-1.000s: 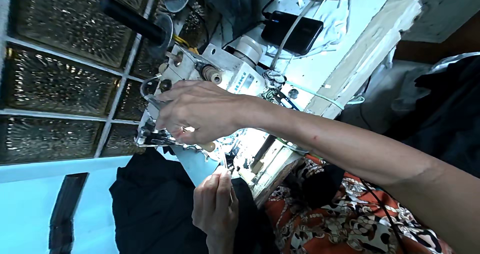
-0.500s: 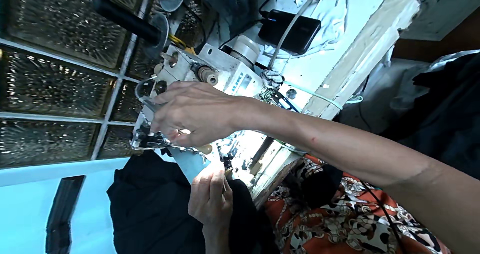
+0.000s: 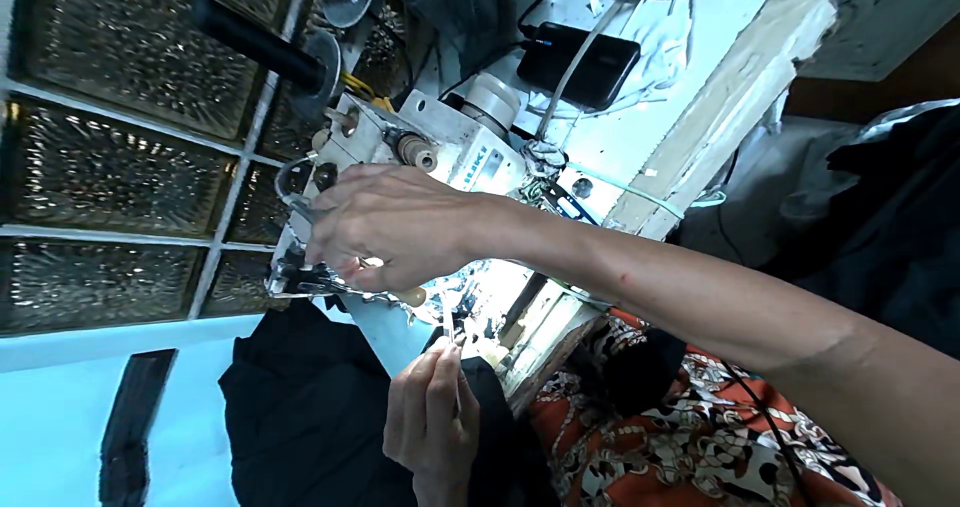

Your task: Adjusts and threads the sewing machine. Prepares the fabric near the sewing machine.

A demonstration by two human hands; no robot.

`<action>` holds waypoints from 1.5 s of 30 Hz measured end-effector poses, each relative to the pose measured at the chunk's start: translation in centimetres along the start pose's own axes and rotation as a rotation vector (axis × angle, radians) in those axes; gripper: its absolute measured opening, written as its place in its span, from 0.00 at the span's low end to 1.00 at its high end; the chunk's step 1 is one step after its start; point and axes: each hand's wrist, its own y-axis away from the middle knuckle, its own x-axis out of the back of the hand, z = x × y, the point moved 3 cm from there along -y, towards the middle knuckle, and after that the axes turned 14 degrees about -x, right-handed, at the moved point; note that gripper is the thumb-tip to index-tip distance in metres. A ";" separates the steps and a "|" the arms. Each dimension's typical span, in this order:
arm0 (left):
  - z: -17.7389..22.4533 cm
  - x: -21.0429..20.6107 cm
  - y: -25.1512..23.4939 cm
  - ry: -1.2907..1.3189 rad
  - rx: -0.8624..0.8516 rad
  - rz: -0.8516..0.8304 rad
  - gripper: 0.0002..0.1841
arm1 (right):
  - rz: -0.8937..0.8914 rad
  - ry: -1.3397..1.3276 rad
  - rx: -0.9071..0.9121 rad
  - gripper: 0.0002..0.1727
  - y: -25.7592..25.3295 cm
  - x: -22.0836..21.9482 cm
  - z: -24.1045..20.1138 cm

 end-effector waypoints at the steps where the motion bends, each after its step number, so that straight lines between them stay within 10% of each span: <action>1: -0.2 0.1 0.0 -0.009 0.007 0.001 0.08 | 0.001 0.002 0.002 0.13 0.0 0.0 0.0; 45: -4.0 -2.1 -0.9 0.078 0.320 0.036 0.07 | 0.030 -0.009 -0.017 0.13 0.0 -0.2 -0.1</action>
